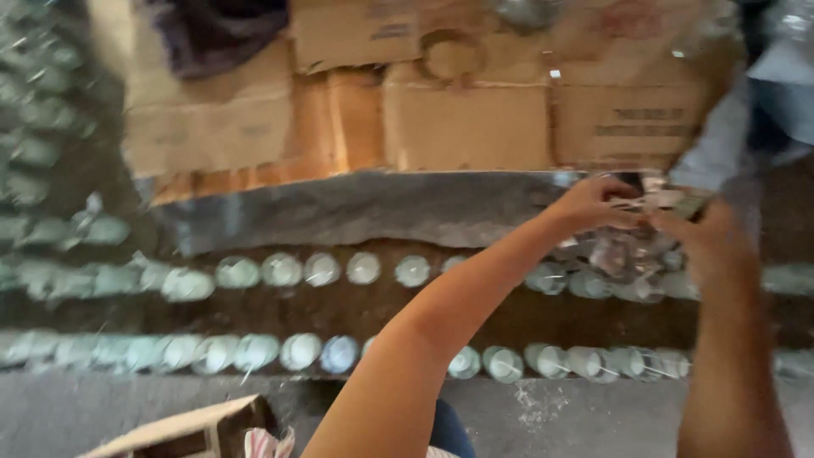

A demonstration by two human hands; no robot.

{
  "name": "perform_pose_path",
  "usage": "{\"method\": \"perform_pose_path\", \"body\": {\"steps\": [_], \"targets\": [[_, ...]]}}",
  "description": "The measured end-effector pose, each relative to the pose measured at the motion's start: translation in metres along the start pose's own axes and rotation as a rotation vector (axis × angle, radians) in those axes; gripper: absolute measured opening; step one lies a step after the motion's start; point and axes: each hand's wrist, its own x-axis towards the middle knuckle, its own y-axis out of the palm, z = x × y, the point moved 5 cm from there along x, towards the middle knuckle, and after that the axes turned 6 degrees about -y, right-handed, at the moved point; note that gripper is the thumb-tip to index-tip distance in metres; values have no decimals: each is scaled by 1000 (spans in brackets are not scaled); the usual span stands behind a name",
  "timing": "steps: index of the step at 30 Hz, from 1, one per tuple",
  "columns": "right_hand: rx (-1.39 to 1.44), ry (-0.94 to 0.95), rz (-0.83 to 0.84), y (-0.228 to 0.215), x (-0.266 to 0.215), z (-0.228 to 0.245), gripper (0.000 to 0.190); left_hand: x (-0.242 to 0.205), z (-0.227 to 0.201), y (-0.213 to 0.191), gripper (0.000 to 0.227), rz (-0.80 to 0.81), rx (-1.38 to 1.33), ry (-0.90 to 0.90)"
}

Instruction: Placing metal wick holders onto the rims of glass jars to center the wicks during candle production.

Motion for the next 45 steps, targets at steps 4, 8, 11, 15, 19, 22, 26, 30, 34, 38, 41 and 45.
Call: {"method": "perform_pose_path", "body": {"steps": [4, 8, 11, 15, 19, 22, 26, 30, 34, 38, 41, 45], "targets": [[93, 70, 13, -4, -30, 83, 46, -30, -17, -36, 63, -74, -58, 73], [546, -18, 94, 61, -19, 131, 41, -69, -5, -114, 70, -231, 10, 78], [528, -190, 168, 103, -35, 216, 37, -113, 11, -197, 68, -403, 185, 161], [513, -408, 332, 155, -87, 366, 36, -229, 8, -312, 64, -597, 298, 143], [547, -432, 254, 246, -115, 476, 48, -350, 12, -429, 65, -619, 258, 123], [782, -343, 387, 322, -141, 568, 43, -424, 18, -516, 68, -653, 354, 30], [1078, -324, 432, 402, -169, 671, 59, -490, 60, -620, 63, -796, 210, -129], [1075, -288, 513, 463, -169, 716, 58, -535, 80, -677, 59, -827, 100, -194], [1007, -305, 512, 473, -184, 736, 59, -563, 85, -690, 59, -847, -46, -168], [879, -331, 567, 482, -182, 737, 61, -558, 114, -691, 59, -863, -175, -156], [828, -337, 533, 478, -174, 736, 57, -555, 113, -691, 60, -872, -238, -127], [880, -280, 493, 497, -157, 737, 50, -539, 125, -695, 63, -846, -321, -79]]}}
